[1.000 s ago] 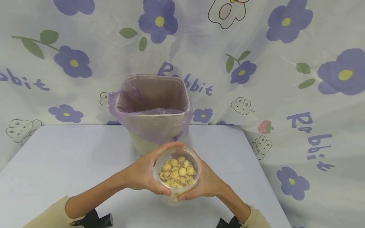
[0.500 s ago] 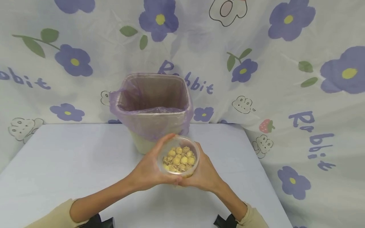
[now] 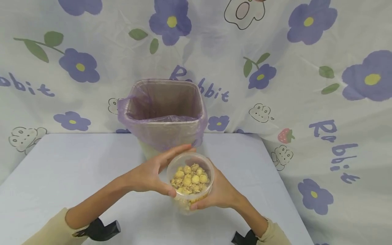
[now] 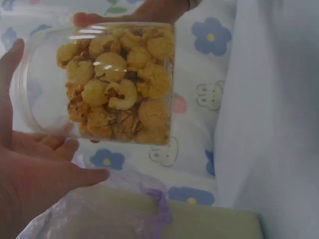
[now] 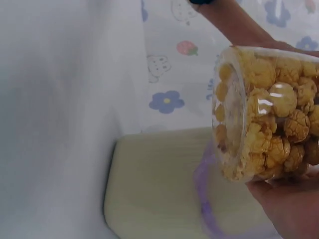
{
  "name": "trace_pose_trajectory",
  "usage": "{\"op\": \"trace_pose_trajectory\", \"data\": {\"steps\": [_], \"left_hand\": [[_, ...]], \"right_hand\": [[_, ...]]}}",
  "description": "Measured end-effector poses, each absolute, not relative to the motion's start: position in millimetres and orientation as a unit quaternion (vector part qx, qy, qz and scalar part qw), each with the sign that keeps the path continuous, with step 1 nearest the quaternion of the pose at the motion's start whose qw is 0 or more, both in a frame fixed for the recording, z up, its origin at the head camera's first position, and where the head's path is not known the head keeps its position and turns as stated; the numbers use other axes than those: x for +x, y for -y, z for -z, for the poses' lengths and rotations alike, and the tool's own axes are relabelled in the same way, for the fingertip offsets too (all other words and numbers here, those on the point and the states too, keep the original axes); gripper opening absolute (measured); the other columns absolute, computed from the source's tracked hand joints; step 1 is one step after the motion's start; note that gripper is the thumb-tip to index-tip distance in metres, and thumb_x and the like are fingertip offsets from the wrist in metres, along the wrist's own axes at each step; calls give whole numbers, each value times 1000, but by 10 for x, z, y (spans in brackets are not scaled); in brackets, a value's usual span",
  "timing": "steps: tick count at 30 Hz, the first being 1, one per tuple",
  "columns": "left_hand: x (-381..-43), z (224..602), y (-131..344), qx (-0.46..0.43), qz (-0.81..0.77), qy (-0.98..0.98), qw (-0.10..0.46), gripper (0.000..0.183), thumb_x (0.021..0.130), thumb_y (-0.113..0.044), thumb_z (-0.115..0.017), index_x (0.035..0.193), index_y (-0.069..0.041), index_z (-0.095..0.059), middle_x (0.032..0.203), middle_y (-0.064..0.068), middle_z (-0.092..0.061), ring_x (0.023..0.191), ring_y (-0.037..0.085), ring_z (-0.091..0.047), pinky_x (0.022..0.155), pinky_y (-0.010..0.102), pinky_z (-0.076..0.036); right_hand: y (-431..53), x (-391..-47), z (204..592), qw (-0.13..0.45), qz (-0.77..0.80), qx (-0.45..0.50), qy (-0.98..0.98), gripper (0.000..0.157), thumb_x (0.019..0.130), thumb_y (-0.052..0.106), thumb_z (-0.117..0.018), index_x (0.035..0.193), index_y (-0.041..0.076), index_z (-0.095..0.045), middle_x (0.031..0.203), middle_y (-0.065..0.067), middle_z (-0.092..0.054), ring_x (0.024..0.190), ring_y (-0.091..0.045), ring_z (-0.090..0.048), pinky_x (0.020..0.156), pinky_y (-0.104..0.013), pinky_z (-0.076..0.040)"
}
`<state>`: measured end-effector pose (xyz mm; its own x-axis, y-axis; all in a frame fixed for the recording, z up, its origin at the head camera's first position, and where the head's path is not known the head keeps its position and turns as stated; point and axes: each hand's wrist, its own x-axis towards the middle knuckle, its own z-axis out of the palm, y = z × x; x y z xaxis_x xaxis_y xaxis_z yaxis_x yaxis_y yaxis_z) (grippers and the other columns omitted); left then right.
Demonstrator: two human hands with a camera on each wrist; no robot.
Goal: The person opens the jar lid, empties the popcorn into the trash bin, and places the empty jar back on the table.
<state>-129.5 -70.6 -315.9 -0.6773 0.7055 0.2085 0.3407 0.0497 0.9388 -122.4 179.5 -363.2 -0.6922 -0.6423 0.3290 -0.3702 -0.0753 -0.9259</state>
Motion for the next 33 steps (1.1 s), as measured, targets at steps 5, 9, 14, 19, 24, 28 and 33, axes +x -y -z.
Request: {"op": "trace_pose_trajectory", "data": {"steps": [5,9,14,19,24,28,33], "left_hand": [[-1332,3183,708,389,-568,-702,181,108,68,-17,-91,157,-27,-30,158,-7,-32,143,17,-30,113,53,-26],[-1312,3211,665,364,-577,-714,158,107,69,-17,-92,156,-23,-31,155,-4,-36,137,19,-38,110,51,-33],[-1235,3243,566,306,-579,-750,94,110,66,-22,-94,156,-21,-31,150,-4,-43,130,20,-45,104,48,-41],[-1169,3271,469,264,-590,-761,60,117,64,-23,-95,157,-14,-26,150,-2,-44,134,22,-44,108,49,-35],[-1205,3241,554,301,-591,-741,103,118,67,-18,-94,159,-16,-20,158,-3,-32,141,21,-34,111,50,-30],[-1285,3236,655,357,-591,-705,166,112,69,-19,-92,158,-21,-24,156,-5,-34,140,18,-34,112,50,-29],[-1311,3261,672,383,-606,-663,216,109,70,-23,-91,157,-20,-26,149,-1,-43,136,20,-40,112,45,-33]], "right_hand": [[-1777,-1217,3643,119,623,-386,-670,111,60,5,-91,152,4,-29,144,-24,-43,130,-33,-47,110,-39,-37],[-1764,-1232,3641,96,622,-382,-676,110,62,11,-92,153,5,-29,143,-24,-44,130,-33,-47,111,-40,-36],[-1755,-1240,3649,41,607,-348,-714,108,60,11,-93,151,9,-35,143,-20,-45,131,-32,-44,110,-38,-37],[-1756,-1238,3664,10,589,-312,-745,106,61,15,-95,150,15,-37,144,-8,-46,132,-30,-42,109,-36,-38],[-1792,-1234,3647,30,615,-343,-709,107,60,12,-92,150,7,-35,145,-15,-45,133,-31,-42,111,-35,-34],[-1817,-1217,3633,86,629,-374,-676,111,59,9,-91,152,5,-31,146,-19,-43,133,-32,-44,112,-38,-34],[-1802,-1197,3636,127,635,-385,-658,111,62,10,-92,154,5,-28,147,-21,-41,133,-34,-44,111,-41,-35]]}}
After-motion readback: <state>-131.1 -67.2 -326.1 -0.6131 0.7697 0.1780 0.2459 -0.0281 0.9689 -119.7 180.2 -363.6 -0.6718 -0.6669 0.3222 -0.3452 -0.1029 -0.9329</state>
